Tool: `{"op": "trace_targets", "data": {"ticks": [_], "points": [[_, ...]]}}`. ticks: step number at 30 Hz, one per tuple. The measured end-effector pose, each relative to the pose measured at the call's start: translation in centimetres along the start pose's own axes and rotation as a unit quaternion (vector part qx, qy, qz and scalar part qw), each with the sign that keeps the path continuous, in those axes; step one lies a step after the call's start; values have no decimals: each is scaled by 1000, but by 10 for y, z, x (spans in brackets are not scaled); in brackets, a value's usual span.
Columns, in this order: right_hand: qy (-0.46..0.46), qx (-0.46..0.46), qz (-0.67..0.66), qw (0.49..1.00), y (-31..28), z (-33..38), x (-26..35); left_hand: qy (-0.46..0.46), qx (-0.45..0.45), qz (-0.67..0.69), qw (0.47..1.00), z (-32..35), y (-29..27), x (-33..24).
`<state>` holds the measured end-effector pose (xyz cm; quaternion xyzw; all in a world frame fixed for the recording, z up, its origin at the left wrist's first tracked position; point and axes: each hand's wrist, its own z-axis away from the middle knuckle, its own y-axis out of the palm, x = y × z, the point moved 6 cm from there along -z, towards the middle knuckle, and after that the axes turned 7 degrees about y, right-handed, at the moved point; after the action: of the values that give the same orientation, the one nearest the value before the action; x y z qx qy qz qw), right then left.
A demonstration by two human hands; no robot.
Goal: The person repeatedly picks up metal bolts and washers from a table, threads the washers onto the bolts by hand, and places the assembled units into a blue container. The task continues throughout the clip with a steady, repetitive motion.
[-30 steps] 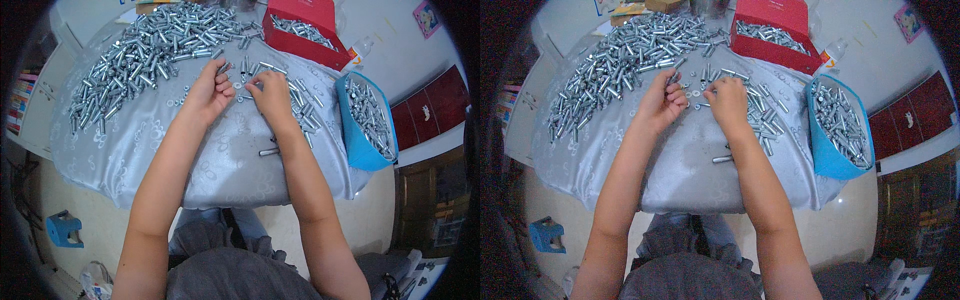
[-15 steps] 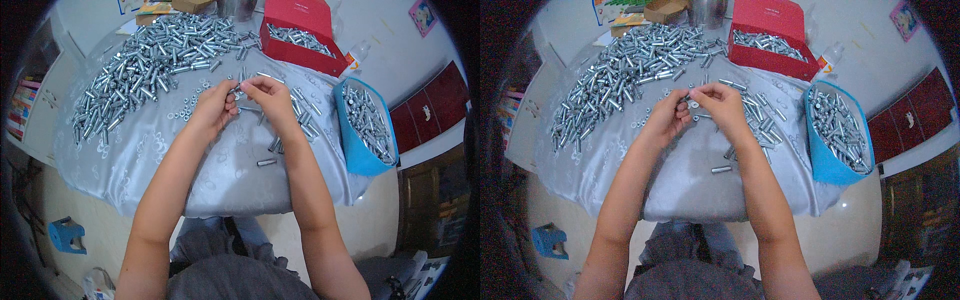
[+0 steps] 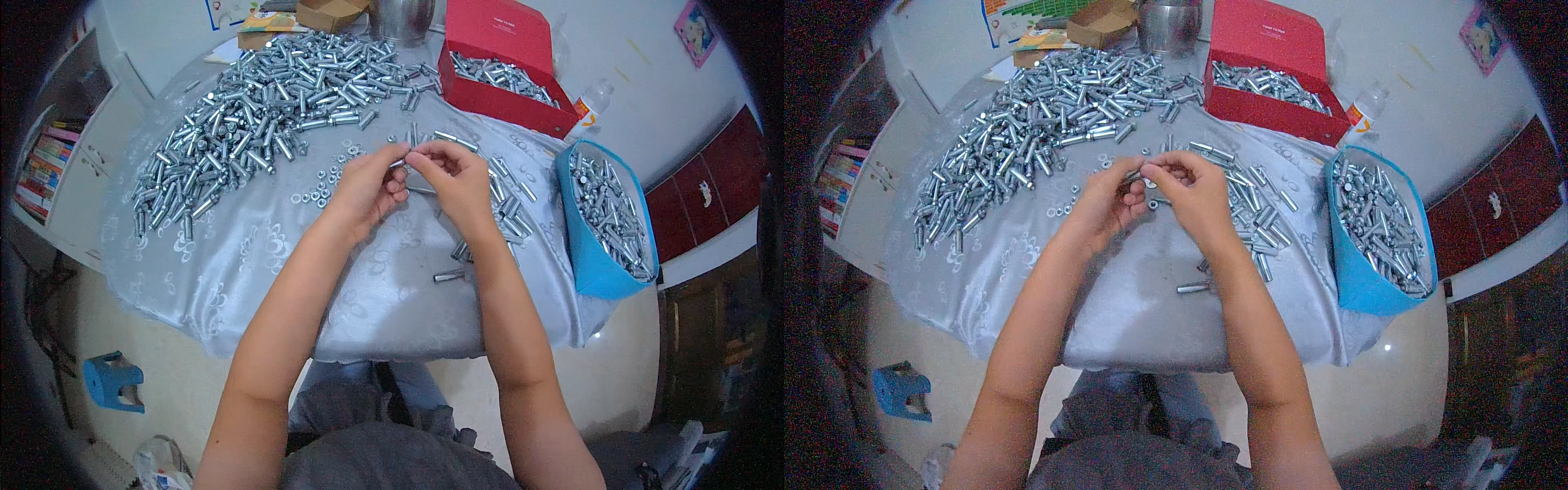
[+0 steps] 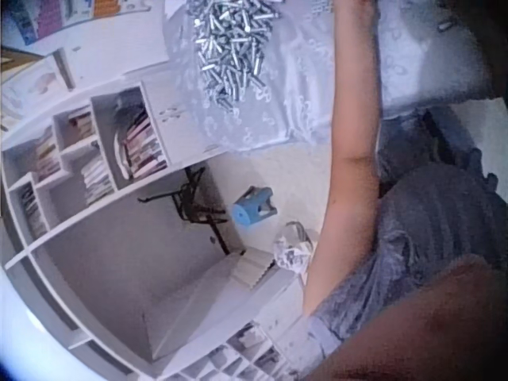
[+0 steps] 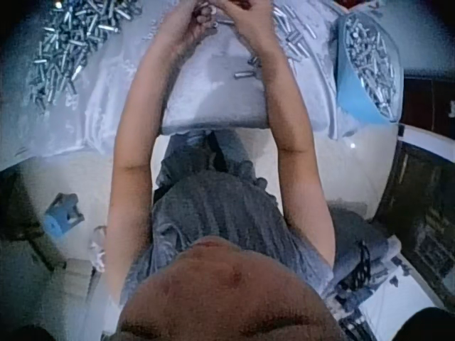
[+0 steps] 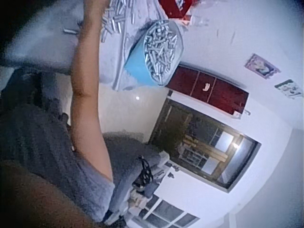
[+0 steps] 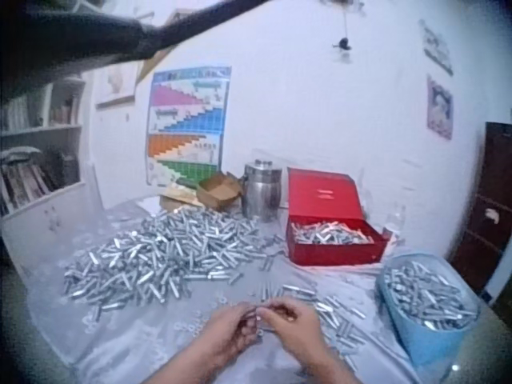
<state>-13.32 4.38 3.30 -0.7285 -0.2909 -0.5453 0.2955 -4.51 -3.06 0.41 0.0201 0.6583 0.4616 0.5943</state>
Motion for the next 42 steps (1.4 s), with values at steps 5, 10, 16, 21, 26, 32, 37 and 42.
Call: {"op": "trace_targets", "data": {"ticks": [5, 10, 16, 21, 26, 32, 37, 42], "points": [[-4, -3, 33, 999, -2, 2, 4, -22, 27, -8, 999, 2, 2, 0], [-28, 65, 253, 965, 1, 5, 7, 4, -14, 107, 994, -10, -19, -6], [-103, 130, 394, 904, 9, 11, -10, 21, -32, 88, 995, -12, -22, -8], [-139, 120, 406, 895, 12, 12, -6, 29, -19, 59, 998, -12, -17, -6], [-208, 96, 421, 877, 13, 15, 2, 36, -29, 18, 999, -5, -11, -7], [-7, 24, 128, 991, -2, 1, 3, 84, -51, -128, 987, -7, -17, -10], [53, 42, -60, 996, -3, 0, 0, 90, -37, -157, 983, -2, -9, -11], [114, 66, -88, 987, 3, 4, 0, 81, -28, -122, 989, 2, -9, -12]]}}
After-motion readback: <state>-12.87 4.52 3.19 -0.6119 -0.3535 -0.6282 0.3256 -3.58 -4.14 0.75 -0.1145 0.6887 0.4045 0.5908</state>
